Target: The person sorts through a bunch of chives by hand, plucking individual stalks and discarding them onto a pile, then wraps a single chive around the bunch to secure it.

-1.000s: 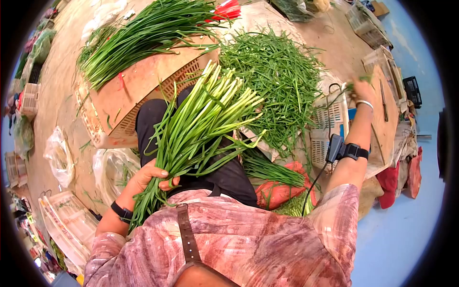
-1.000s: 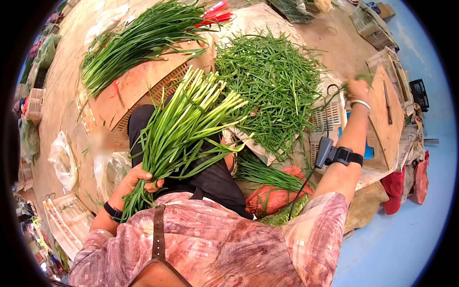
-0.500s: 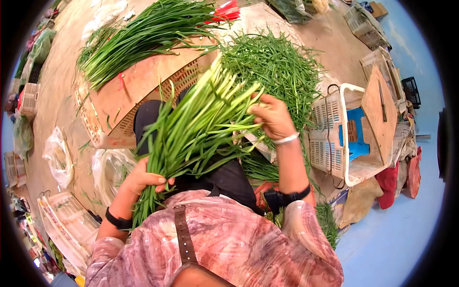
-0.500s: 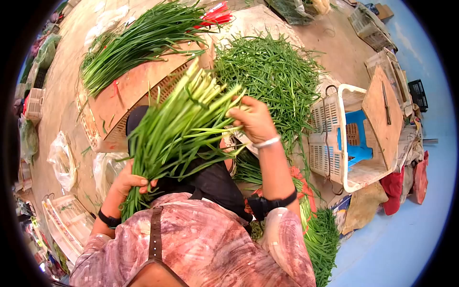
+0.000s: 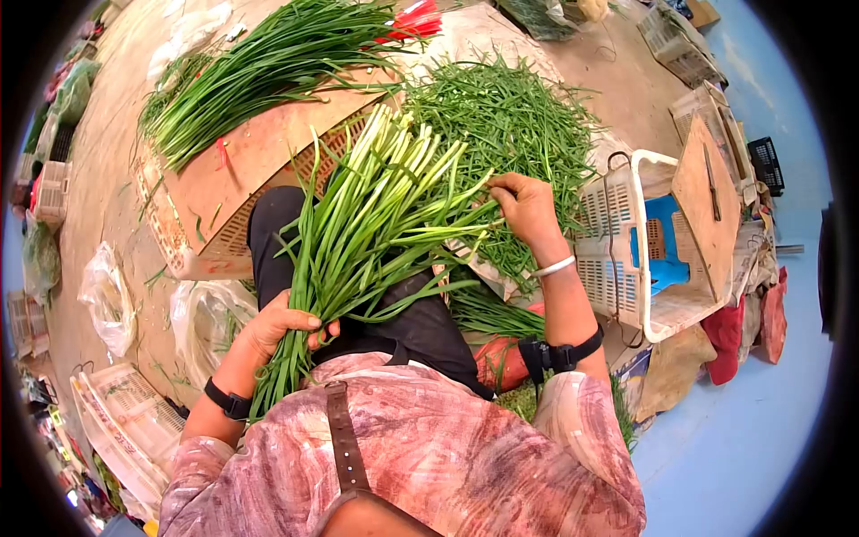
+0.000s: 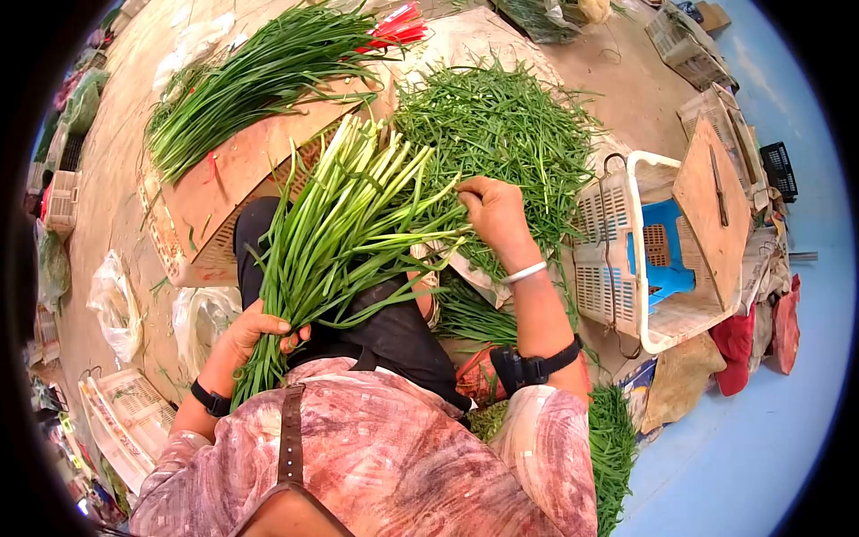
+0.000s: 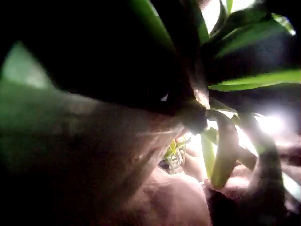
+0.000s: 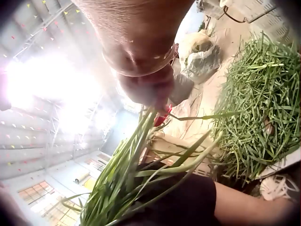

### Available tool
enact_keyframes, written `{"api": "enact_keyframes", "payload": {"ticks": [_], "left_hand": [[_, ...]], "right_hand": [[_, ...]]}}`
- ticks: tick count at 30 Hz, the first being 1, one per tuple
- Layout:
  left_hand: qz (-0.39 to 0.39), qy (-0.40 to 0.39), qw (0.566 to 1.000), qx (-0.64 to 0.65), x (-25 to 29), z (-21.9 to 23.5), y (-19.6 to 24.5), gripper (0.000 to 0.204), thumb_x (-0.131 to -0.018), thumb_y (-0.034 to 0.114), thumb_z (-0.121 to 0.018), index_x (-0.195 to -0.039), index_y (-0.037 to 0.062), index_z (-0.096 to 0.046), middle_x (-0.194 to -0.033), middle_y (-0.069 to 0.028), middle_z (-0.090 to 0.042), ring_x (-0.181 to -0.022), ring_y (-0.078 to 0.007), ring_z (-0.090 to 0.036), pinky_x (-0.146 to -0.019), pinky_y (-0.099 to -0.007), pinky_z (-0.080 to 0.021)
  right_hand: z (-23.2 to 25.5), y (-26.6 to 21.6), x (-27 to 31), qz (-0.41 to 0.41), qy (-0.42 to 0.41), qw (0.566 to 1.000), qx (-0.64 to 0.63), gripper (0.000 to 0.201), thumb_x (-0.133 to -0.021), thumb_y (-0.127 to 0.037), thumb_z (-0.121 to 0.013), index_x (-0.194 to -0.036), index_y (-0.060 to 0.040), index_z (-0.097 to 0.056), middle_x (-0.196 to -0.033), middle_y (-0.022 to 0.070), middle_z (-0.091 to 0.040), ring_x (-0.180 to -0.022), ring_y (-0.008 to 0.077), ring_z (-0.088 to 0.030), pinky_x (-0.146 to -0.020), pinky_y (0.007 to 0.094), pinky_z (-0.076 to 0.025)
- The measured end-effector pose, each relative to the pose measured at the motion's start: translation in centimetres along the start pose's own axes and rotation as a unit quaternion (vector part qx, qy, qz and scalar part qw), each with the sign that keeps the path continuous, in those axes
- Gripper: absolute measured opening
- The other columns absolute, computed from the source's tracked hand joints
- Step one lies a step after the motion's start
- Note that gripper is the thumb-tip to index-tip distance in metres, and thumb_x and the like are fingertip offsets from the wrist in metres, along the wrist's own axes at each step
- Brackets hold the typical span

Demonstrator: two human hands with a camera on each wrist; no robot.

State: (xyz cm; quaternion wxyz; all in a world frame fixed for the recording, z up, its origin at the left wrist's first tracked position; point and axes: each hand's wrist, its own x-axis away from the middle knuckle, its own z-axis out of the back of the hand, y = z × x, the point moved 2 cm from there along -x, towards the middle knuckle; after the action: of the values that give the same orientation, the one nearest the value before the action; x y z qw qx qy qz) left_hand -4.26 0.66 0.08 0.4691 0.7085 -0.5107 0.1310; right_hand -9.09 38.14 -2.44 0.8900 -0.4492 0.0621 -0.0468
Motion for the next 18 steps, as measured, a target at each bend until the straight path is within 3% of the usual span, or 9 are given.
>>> {"api": "enact_keyframes", "payload": {"ticks": [1,2,4,8,10,12,15,16,18], "left_hand": [[0.006,0.003,1.000,-0.002,-0.1,0.2,0.0,0.050,-0.067,0.007,-0.065,-0.113,-0.0041,-0.050,-0.081,-0.0180,-0.062,-0.053,-0.0156,-0.055,-0.048,-0.0246,-0.047],[0.012,0.006,1.000,-0.004,-0.2,0.4,-0.1,0.054,-0.066,0.007,-0.065,-0.116,-0.0033,-0.048,-0.081,-0.0190,-0.061,-0.053,-0.0163,-0.054,-0.047,-0.0249,-0.045],[0.014,0.000,1.000,-0.003,-0.3,0.8,-0.2,0.054,-0.066,0.007,-0.065,-0.116,-0.0031,-0.048,-0.081,-0.0188,-0.061,-0.053,-0.0162,-0.054,-0.048,-0.0253,-0.045],[0.015,-0.017,1.000,0.000,-0.5,1.1,-0.3,0.052,-0.066,0.008,-0.065,-0.115,-0.0028,-0.048,-0.081,-0.0183,-0.061,-0.052,-0.0158,-0.053,-0.048,-0.0265,-0.044],[0.011,-0.015,1.000,-0.001,-0.6,0.8,-0.2,0.052,-0.066,0.008,-0.065,-0.114,-0.0028,-0.048,-0.081,-0.0181,-0.061,-0.052,-0.0158,-0.053,-0.048,-0.0265,-0.044],[0.017,-0.016,1.000,-0.007,-0.6,0.7,-0.2,0.052,-0.066,0.008,-0.065,-0.114,-0.0029,-0.049,-0.081,-0.0179,-0.061,-0.052,-0.0157,-0.053,-0.049,-0.0265,-0.044],[0.016,-0.018,1.000,0.013,-0.8,0.7,-0.2,0.041,-0.068,0.005,-0.064,-0.106,-0.0035,-0.053,-0.080,-0.0163,-0.062,-0.051,-0.0143,-0.053,-0.048,-0.0249,-0.045],[0.017,-0.019,1.000,0.004,-0.9,0.8,-0.3,0.046,-0.067,0.007,-0.064,-0.110,-0.0033,-0.051,-0.080,-0.0167,-0.061,-0.051,-0.0149,-0.053,-0.048,-0.0256,-0.044],[0.016,-0.018,1.000,-0.004,-0.8,0.9,-0.2,0.051,-0.066,0.008,-0.065,-0.114,-0.0030,-0.049,-0.080,-0.0171,-0.061,-0.052,-0.0154,-0.052,-0.049,-0.0264,-0.043]], "right_hand": [[0.4,0.3,-0.5,0.083,0.045,0.991,0.096,0.010,-0.076,-0.003,-0.065,-0.086,-0.0019,-0.067,-0.074,0.0137,-0.066,-0.058,0.0218,-0.062,-0.056,0.0298,-0.050],[1.0,0.8,-1.0,0.069,0.046,0.990,0.117,0.010,-0.074,-0.004,-0.066,-0.085,-0.0039,-0.067,-0.077,0.0167,-0.065,-0.065,0.0288,-0.064,-0.061,0.0321,-0.050],[3.0,3.5,-2.3,0.091,0.103,0.980,0.142,0.009,-0.075,-0.004,-0.066,-0.083,-0.0044,-0.068,-0.074,0.0166,-0.065,-0.064,0.0265,-0.063,-0.061,0.0323,-0.050],[8.0,8.1,-4.6,0.021,0.220,0.931,0.290,0.010,-0.077,-0.005,-0.062,-0.084,-0.0041,-0.068,-0.073,0.0156,-0.065,-0.065,0.0257,-0.064,-0.061,0.0320,-0.050],[8.2,4.0,-4.5,0.053,0.245,0.944,0.213,0.012,-0.077,-0.007,-0.063,-0.086,-0.0023,-0.068,-0.075,0.0149,-0.066,-0.066,0.0238,-0.064,-0.063,0.0311,-0.050],[4.7,-1.3,-3.8,0.037,0.119,0.991,0.041,0.013,-0.078,-0.009,-0.064,-0.087,0.0000,-0.067,-0.080,0.0116,-0.068,-0.069,0.0184,-0.064,-0.064,0.0300,-0.050],[-2.0,-3.1,-3.0,-0.179,-0.137,0.967,-0.120,0.023,-0.078,-0.014,-0.068,-0.091,0.0048,-0.065,-0.081,0.0131,-0.067,-0.072,0.0156,-0.063,-0.063,0.0285,-0.048],[-4.1,-0.9,-3.3,-0.112,-0.110,0.988,-0.007,0.020,-0.078,-0.012,-0.068,-0.092,0.0019,-0.064,-0.073,0.0072,-0.063,-0.058,0.0102,-0.056,-0.049,0.0234,-0.043],[-5.9,-0.4,-3.4,-0.063,-0.099,0.980,-0.162,0.017,-0.077,-0.010,-0.068,-0.087,0.0030,-0.064,-0.068,0.0057,-0.061,-0.054,0.0107,-0.054,-0.047,0.0234,-0.043]]}}
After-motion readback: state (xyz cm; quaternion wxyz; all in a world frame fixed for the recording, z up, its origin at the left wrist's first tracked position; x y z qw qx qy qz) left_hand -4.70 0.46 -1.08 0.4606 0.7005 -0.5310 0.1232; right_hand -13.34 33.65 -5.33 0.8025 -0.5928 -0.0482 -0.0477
